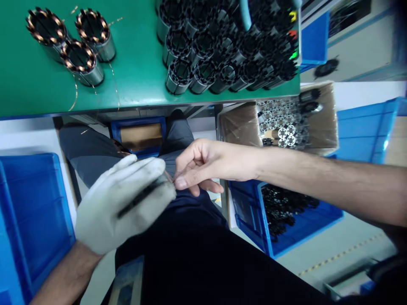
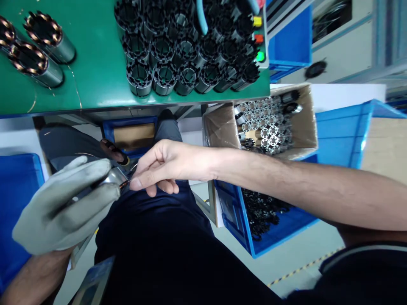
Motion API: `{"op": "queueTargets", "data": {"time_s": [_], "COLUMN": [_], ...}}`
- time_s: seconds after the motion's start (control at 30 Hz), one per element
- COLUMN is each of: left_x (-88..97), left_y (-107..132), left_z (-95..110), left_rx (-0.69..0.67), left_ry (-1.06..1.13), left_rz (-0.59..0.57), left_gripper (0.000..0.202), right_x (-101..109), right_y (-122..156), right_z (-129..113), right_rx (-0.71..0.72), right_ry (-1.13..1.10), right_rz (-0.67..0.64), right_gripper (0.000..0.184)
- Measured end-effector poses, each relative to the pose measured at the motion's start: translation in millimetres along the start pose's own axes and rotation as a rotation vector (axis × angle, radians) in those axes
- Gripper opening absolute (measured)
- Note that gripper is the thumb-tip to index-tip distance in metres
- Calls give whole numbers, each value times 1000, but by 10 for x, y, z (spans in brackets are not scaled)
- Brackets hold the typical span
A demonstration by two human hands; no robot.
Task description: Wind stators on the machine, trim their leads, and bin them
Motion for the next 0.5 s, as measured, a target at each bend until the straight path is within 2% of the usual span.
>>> {"op": "queueTargets", "data": {"time_s": [0.07,0.13,0.2,0.27,0.33,0.43,0.5], "left_x": [-21,-46,-65,-65,-39,-10,-6], "left_y": [-23,-25,-8,19,53,84,80], "left_z": [54,107,132,123,89,68,103], "left_rx": [14,65,123,129,85,-94,-200], "left_ry": [-75,-142,-148,-116,-73,-88,-198], "left_rz": [-12,24,68,111,176,197,193], "left_gripper": [23,29,37,36,36,38,39], "right_x": [-19,-18,10,63,126,111,17], "right_y": [4,53,116,161,152,58,8], "right_z": [-82,-211,-325,-382,-343,-125,-6], "right_rx": [175,323,428,498,435,90,-59], "right_ry": [183,416,623,747,639,184,0], "right_rz": [140,248,313,354,344,163,48], "right_gripper": [39,44,49,44,40,42,45]}}
Point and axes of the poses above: each hand's wrist, its own y-axis away from the middle knuckle, its own x-axis out of the back of the hand, z = x × y, the point moved 3 cm from there along -y, towards the middle knuckle
